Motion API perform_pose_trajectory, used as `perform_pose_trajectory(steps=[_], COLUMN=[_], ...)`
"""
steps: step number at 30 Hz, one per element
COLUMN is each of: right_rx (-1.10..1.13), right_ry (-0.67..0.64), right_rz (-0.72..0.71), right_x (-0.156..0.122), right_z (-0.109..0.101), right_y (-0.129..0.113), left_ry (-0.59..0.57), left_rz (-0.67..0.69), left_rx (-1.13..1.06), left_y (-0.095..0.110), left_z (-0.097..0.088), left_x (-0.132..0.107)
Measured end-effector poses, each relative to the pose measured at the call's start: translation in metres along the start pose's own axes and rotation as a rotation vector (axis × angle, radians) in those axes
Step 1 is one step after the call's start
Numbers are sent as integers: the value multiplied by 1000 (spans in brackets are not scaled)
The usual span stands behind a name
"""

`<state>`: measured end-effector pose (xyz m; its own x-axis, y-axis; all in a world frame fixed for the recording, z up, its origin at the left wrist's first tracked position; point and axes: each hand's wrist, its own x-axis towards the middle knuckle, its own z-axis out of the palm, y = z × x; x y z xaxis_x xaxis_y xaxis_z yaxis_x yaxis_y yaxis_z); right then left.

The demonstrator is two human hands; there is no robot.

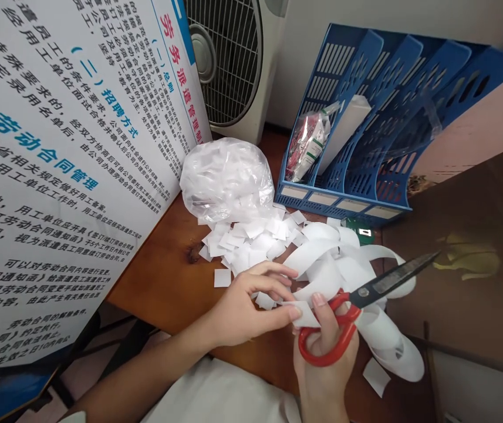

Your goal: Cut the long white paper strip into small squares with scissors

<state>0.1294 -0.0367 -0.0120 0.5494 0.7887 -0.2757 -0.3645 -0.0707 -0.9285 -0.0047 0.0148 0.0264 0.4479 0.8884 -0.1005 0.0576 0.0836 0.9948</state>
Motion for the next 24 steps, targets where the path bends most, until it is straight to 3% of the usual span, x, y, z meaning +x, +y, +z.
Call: perform_pose_trajectory(steps=[7, 10, 16, 24], right_rx=[61, 34, 69, 23], right_ry=[-36, -42, -57, -31], right_rz=[86, 110, 169, 168], right_x=[-1, -1, -1, 0], right_z=[-5, -3, -1, -8], right_y=[4, 5, 3, 3], left_ry=[119, 172, 68, 122], left_rz=[-22, -42, -266, -281], left_rx=[110, 39, -174, -115], left_y=[-6, -8, -15, -10], left_z=[10, 8, 6, 3], left_x=[4, 3, 5, 5])
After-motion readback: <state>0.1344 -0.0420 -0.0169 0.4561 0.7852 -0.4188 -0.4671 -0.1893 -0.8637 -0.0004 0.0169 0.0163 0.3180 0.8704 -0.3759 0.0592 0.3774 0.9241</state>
